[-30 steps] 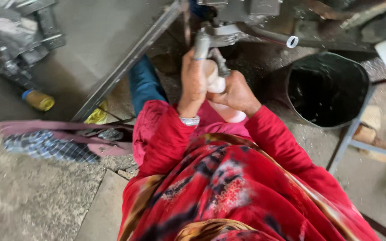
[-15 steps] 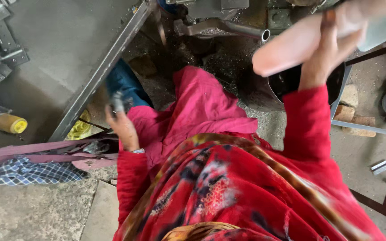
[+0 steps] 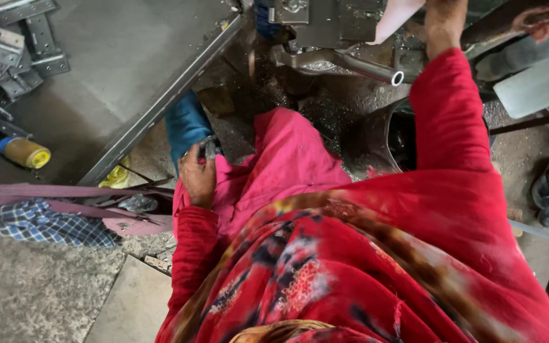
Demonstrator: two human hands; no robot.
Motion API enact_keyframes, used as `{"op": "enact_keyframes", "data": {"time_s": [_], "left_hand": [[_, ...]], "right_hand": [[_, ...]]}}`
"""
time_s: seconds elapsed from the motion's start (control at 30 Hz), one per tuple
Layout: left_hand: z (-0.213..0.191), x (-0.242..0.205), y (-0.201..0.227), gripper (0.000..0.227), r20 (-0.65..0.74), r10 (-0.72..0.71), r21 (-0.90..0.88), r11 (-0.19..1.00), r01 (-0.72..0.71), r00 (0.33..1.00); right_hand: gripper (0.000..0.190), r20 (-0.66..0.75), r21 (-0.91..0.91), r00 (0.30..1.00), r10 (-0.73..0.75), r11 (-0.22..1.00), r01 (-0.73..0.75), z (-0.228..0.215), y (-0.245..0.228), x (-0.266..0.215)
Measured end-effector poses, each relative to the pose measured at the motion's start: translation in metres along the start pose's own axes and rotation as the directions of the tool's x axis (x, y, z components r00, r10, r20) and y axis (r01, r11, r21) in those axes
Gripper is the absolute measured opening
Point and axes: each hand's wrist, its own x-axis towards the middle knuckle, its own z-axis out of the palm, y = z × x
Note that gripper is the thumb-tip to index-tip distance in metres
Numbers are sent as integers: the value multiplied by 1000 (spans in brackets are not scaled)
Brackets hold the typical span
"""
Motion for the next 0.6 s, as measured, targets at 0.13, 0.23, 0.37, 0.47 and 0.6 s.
{"op": "enact_keyframes", "data": {"time_s": [0.13,0.23,0.37,0.47,0.6], "left_hand": [[-2,-5,5,38,64,15,14,1000,-16,998],[-2,4,18,38,59,22,13,1000,-22,998],[-11,3,32,32,45,29,-37,999,-28,999],[-15,3,40,25,-28,-19,-68,998,17,999],[-34,38,46,25,-82,-113,-250,964,89,990]], "right_hand": [[56,276,-409,848,-452,743,530,-14,15,0],[48,319,-215,923,-214,933,290,-28,16,-18],[32,422,-479,857,-296,730,488,-20,9,-64],[39,770,-334,638,1,853,401,6,13,-126],[55,722,-654,38,691,663,363,45,-4,-231]]}}
